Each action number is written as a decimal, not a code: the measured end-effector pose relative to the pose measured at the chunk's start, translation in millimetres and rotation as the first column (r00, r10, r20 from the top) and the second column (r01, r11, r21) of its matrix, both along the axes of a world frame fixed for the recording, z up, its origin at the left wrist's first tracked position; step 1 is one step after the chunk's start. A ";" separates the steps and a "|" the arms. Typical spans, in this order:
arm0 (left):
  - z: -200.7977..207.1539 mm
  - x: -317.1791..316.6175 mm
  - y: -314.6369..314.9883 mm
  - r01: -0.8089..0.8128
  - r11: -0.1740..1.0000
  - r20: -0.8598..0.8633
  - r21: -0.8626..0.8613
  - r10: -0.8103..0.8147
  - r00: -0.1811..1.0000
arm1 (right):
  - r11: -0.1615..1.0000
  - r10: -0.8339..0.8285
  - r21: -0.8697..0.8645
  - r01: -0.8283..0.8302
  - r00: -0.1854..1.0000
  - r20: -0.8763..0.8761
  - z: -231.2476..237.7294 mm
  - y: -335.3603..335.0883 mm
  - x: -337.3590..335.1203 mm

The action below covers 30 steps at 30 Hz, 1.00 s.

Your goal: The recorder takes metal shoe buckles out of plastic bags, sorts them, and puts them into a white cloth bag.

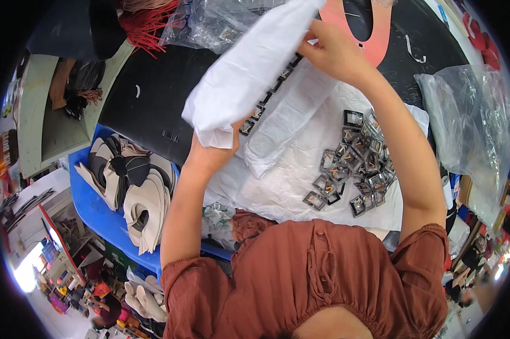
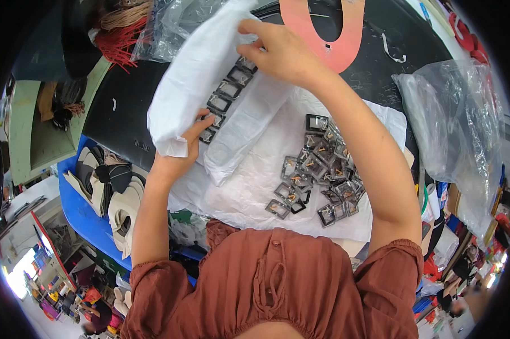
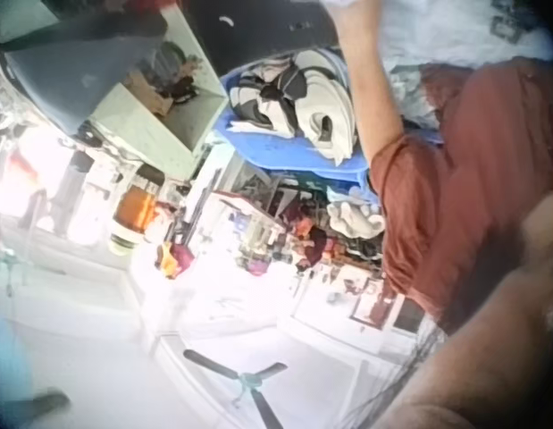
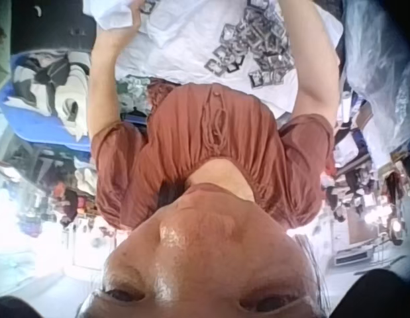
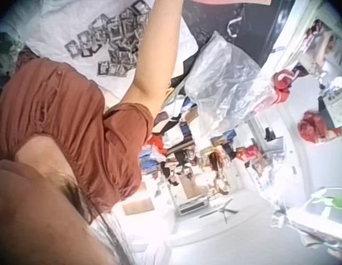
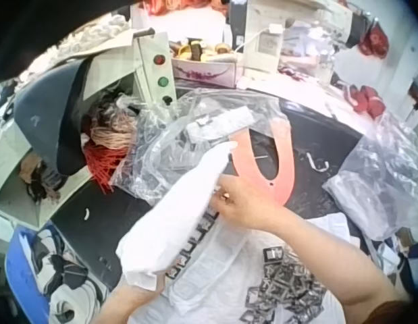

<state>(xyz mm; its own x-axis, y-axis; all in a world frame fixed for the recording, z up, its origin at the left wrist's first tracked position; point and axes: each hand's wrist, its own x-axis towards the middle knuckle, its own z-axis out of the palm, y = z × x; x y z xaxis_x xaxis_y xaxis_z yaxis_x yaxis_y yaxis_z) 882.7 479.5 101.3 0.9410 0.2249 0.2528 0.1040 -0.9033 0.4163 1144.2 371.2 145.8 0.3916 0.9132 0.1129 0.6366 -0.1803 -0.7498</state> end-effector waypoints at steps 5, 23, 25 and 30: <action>7.4 25.7 15.5 -0.147 0.911 -0.032 -0.385 0.146 0.989 | 0.998 -0.068 -0.008 0.068 0.993 -0.097 -1.1 21.7 13.6; 15.4 83.1 9.0 -0.011 0.977 0.005 -0.213 0.012 1.000 | 0.871 0.055 -0.489 0.042 0.982 0.183 -0.6 47.8 34.9; 11.0 87.7 11.0 -0.035 0.973 -0.003 -0.228 0.035 0.999 | 0.836 0.088 -0.543 0.078 0.958 0.273 8.7 41.8 23.5; 13.0 78.8 17.8 -0.203 0.685 -0.138 -0.700 0.150 0.979 | 0.925 0.089 -0.378 0.019 0.960 0.267 -10.2 27.7 24.6</action>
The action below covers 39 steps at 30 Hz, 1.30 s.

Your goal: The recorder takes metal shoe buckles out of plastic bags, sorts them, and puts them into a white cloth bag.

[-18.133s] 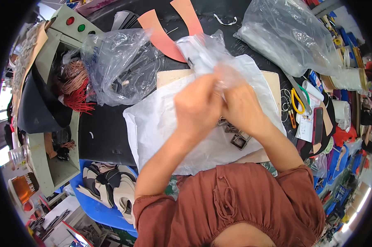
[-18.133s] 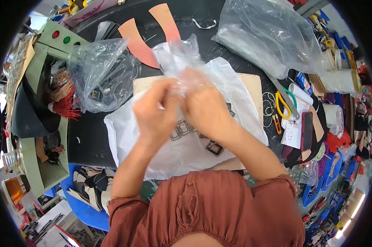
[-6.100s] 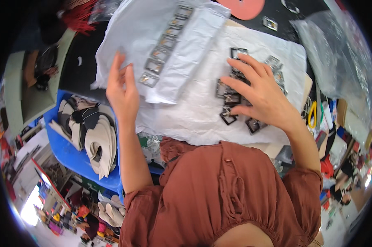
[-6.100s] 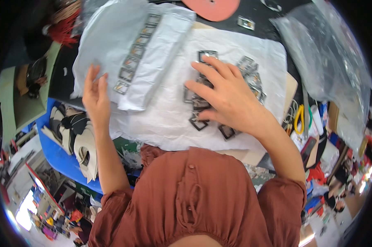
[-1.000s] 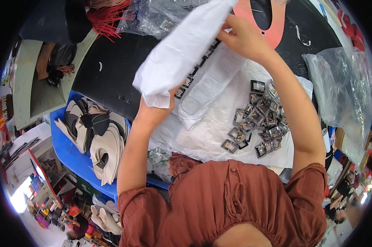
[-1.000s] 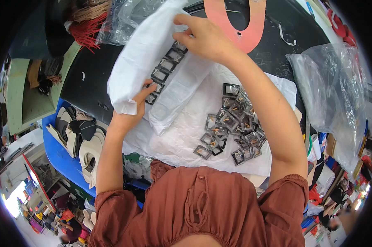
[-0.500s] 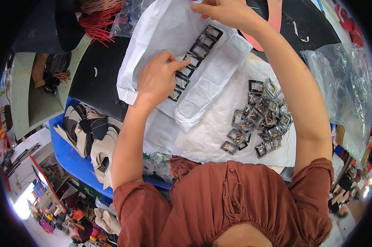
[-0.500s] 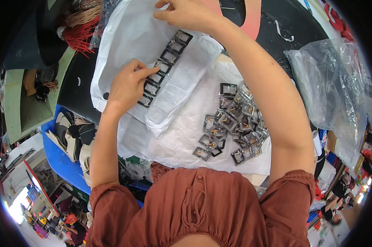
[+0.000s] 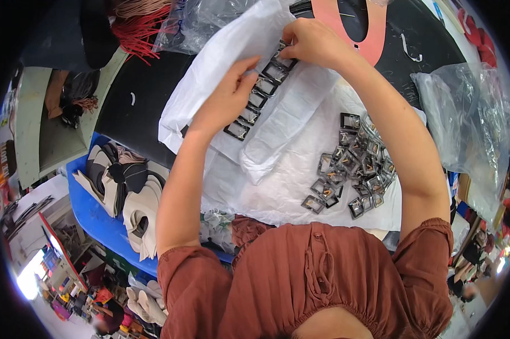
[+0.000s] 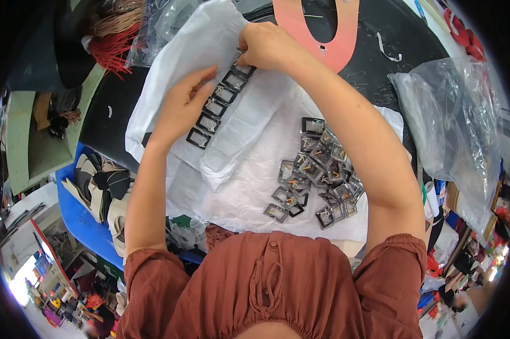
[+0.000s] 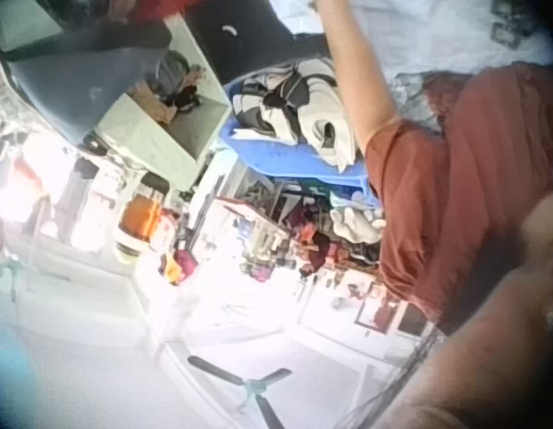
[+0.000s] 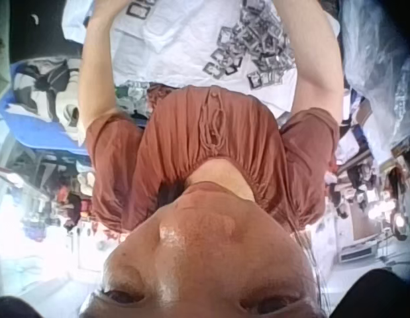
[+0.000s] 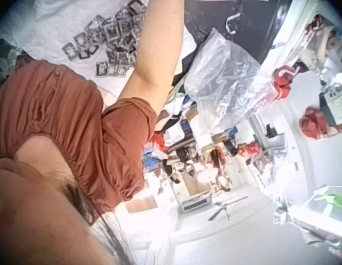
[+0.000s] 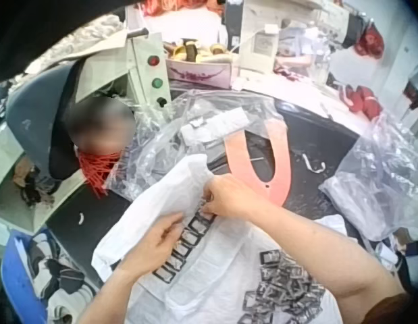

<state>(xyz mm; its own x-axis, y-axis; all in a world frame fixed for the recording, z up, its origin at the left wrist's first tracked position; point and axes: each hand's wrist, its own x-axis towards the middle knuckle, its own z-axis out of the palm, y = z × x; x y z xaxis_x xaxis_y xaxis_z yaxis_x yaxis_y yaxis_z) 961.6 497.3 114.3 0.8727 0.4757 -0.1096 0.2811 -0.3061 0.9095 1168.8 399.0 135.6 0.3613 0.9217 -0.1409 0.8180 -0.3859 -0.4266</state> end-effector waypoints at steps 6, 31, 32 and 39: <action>-31.4 -36.0 17.0 -0.013 0.876 0.013 0.482 0.007 1.000 | 0.938 0.140 0.327 -0.114 0.989 -0.056 -6.2 -5.6 -11.9; 67.9 -57.7 -23.3 0.142 0.895 0.101 -0.423 -0.109 0.989 | 0.859 -0.133 0.218 0.463 0.613 -0.779 157.1 -100.7 -44.0; 75.4 -59.2 -36.9 0.135 0.882 0.088 -0.451 -0.107 0.990 | 0.888 -0.103 0.217 0.406 0.635 -0.766 153.1 -115.6 -34.1; 51.3 -61.7 -126.6 0.168 0.824 -0.297 -0.542 -0.374 0.879 | 0.914 -0.344 -0.149 0.378 0.525 -0.778 68.4 -196.9 -17.1</action>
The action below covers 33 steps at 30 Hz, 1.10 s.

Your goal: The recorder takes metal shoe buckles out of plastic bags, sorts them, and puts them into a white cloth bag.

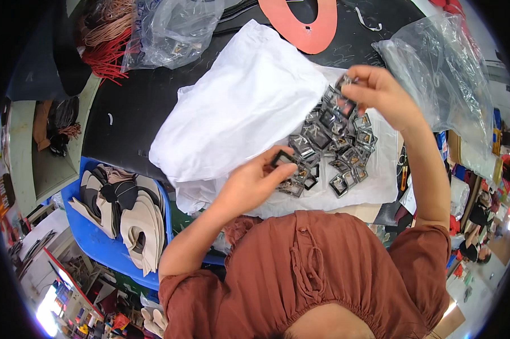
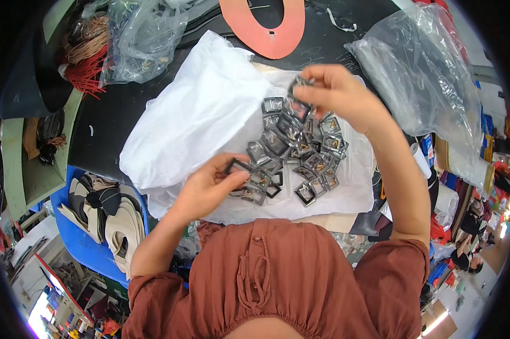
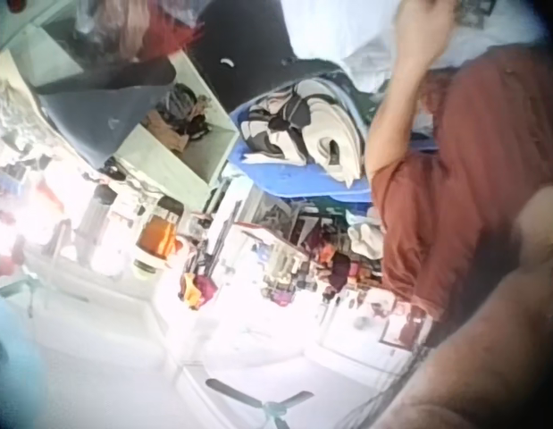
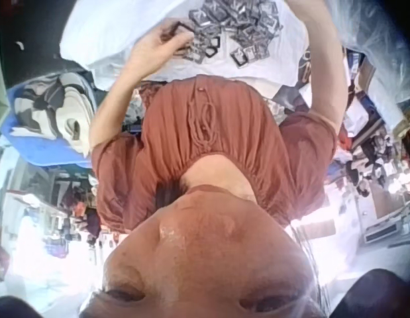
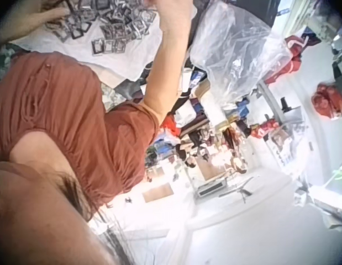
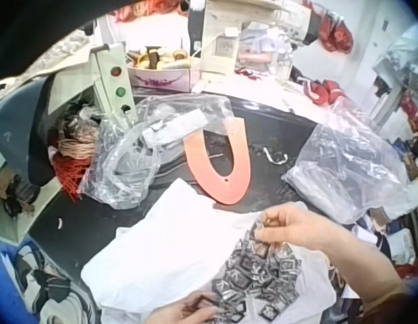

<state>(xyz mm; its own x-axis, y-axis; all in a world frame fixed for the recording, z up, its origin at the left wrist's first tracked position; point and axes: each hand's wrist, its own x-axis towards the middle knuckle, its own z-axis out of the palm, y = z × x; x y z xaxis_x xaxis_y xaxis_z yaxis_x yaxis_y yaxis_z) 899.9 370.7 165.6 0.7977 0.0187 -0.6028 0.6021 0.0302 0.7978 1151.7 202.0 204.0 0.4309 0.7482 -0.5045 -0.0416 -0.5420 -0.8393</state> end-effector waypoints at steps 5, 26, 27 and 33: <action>-9.0 -10.6 5.1 -0.150 0.810 0.361 0.567 -0.081 0.929 | 0.980 0.189 -0.144 -0.134 0.435 0.880 -24.7 -7.4 -13.6; -54.2 57.7 217.1 -0.714 0.496 0.637 0.494 0.352 0.686 | 0.624 0.264 -0.102 -0.775 0.086 0.961 -39.2 66.6 -57.5; -51.0 55.2 214.2 -0.731 0.442 0.662 0.520 0.332 0.672 | 0.644 0.274 -0.087 -0.760 0.123 0.954 -42.7 57.6 -62.8; -20.7 29.6 142.4 -0.554 0.587 0.611 0.590 0.125 0.782 | 0.739 0.312 -0.020 -0.673 0.317 0.896 -38.2 47.5 -57.7</action>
<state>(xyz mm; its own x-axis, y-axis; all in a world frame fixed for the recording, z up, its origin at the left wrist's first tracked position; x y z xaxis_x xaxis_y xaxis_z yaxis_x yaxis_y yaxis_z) 929.5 513.2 144.9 0.7853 0.5923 0.1799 0.2264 -0.5453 0.8071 1094.0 249.5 165.8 -0.0298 0.9887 0.1467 0.9127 0.0867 -0.3992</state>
